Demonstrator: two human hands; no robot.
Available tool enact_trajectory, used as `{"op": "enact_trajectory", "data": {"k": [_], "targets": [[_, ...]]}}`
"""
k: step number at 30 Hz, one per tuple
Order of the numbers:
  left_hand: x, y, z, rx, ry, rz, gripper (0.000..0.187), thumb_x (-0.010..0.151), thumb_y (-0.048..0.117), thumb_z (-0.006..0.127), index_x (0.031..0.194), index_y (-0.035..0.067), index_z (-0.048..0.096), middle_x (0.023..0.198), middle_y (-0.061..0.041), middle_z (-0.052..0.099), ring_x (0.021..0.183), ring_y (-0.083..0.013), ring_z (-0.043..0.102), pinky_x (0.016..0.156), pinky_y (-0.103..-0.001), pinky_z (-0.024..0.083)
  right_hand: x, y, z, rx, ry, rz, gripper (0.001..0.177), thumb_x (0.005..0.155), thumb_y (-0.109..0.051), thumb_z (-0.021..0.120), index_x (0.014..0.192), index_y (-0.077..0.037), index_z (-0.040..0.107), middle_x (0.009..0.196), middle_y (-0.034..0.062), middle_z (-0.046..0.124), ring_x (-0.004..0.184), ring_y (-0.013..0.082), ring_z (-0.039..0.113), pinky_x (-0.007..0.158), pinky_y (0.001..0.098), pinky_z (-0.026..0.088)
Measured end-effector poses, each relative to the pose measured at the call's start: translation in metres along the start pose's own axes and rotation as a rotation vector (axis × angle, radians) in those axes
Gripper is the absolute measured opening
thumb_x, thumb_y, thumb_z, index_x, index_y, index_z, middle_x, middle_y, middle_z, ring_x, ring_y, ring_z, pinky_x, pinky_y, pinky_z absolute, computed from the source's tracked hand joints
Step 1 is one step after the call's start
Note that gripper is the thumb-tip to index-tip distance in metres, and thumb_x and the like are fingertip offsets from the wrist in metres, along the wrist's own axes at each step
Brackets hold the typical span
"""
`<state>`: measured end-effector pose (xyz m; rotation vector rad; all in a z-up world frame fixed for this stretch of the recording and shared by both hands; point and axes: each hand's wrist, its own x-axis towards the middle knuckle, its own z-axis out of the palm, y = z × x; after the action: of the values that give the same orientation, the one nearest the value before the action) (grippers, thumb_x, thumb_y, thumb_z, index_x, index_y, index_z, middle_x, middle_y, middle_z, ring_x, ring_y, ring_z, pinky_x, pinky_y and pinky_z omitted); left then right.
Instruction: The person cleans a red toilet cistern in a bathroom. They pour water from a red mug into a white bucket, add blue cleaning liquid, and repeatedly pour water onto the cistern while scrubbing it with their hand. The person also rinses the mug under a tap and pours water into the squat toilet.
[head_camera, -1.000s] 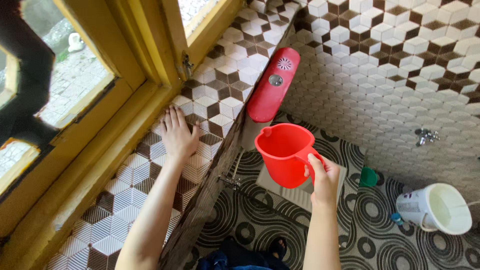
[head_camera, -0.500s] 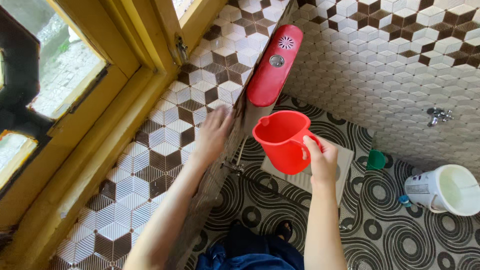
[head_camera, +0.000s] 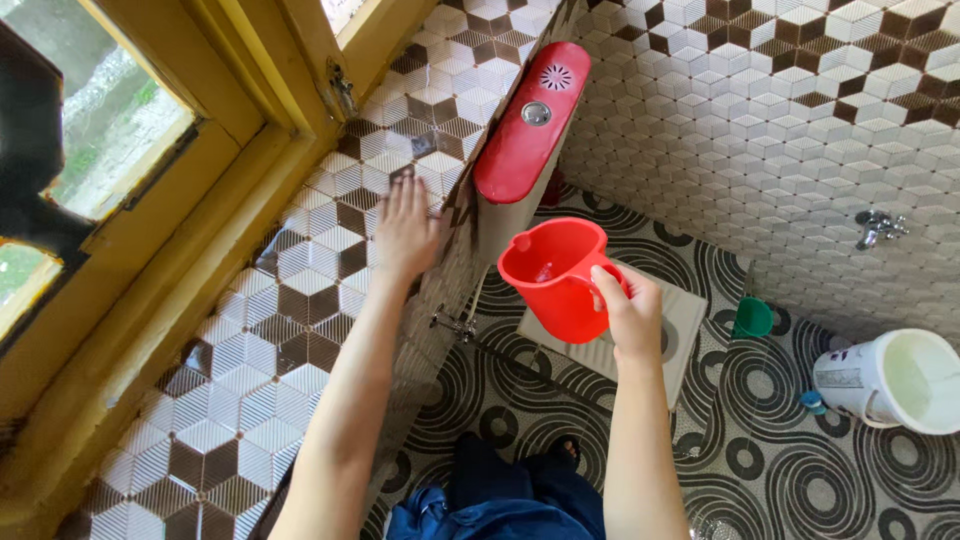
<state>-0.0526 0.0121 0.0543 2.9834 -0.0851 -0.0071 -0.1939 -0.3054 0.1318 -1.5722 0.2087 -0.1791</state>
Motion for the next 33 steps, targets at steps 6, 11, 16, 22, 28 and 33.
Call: {"op": "enact_trajectory", "data": {"k": [6,11,16,22,28,33], "targets": [[-0.042,-0.010,0.002,0.108,0.054,0.073,0.074,0.105,0.037,0.042,0.164,0.003,0.012,0.171,-0.014,0.012,0.158,-0.0262,0.010,0.128,-0.042,0.009,0.007,-0.015,-0.017,-0.169,-0.125,-0.015,0.024,0.098,-0.020,0.065,0.088,0.001,0.070,0.071,-0.0017,0.063,0.067,0.0052,0.054,0.063,0.0240,0.043],[-0.140,-0.038,-0.030,0.086,-0.108,-0.183,0.093,0.095,0.057,0.048,0.161,0.005,0.009,0.170,-0.012,0.008,0.156,-0.0223,0.008,0.126,-0.041,0.009,0.020,-0.012,-0.034,-0.268,-0.225,0.001,0.025,0.098,-0.020,0.065,0.089,0.003,0.071,0.070,-0.0006,0.063,0.066,0.0059,0.055,0.062,0.0250,0.044],[-0.183,-0.048,-0.026,0.044,0.099,-0.279,0.086,0.100,0.061,0.038,0.162,0.004,0.019,0.169,-0.015,0.019,0.157,-0.0264,0.014,0.126,-0.046,0.011,0.031,-0.017,-0.026,-0.265,-0.356,0.110,0.028,0.097,-0.021,0.066,0.089,0.004,0.075,0.068,0.0007,0.064,0.063,0.0088,0.055,0.060,0.0278,0.044],[-0.102,-0.057,0.000,0.024,0.145,-0.234,0.081,0.104,0.057,0.035,0.158,0.000,0.019,0.168,-0.017,0.020,0.156,-0.0298,0.014,0.123,-0.049,0.012,0.031,-0.068,0.064,-0.699,-0.473,-0.084,0.034,0.091,-0.036,0.069,0.090,-0.004,0.078,0.065,0.0103,0.068,0.058,0.0176,0.063,0.060,0.0335,0.049],[-0.023,-0.053,-0.004,0.059,0.130,-0.299,0.084,0.097,0.049,0.044,0.161,0.002,0.020,0.168,-0.016,0.022,0.154,-0.0291,0.020,0.122,-0.049,0.018,0.031,-0.075,0.092,-0.411,-0.296,-0.127,0.031,0.095,-0.031,0.067,0.094,-0.001,0.075,0.071,0.0069,0.069,0.063,0.0136,0.063,0.063,0.0300,0.049],[-0.071,-0.044,0.001,-0.125,0.315,-0.072,0.075,0.102,0.045,0.044,0.160,0.001,0.026,0.168,-0.018,0.028,0.157,-0.0338,0.024,0.127,-0.049,0.017,0.028,-0.030,0.061,0.184,-0.148,0.057,0.025,0.100,-0.021,0.062,0.093,0.000,0.074,0.078,0.0006,0.069,0.067,0.0090,0.059,0.064,0.0255,0.046]]}}
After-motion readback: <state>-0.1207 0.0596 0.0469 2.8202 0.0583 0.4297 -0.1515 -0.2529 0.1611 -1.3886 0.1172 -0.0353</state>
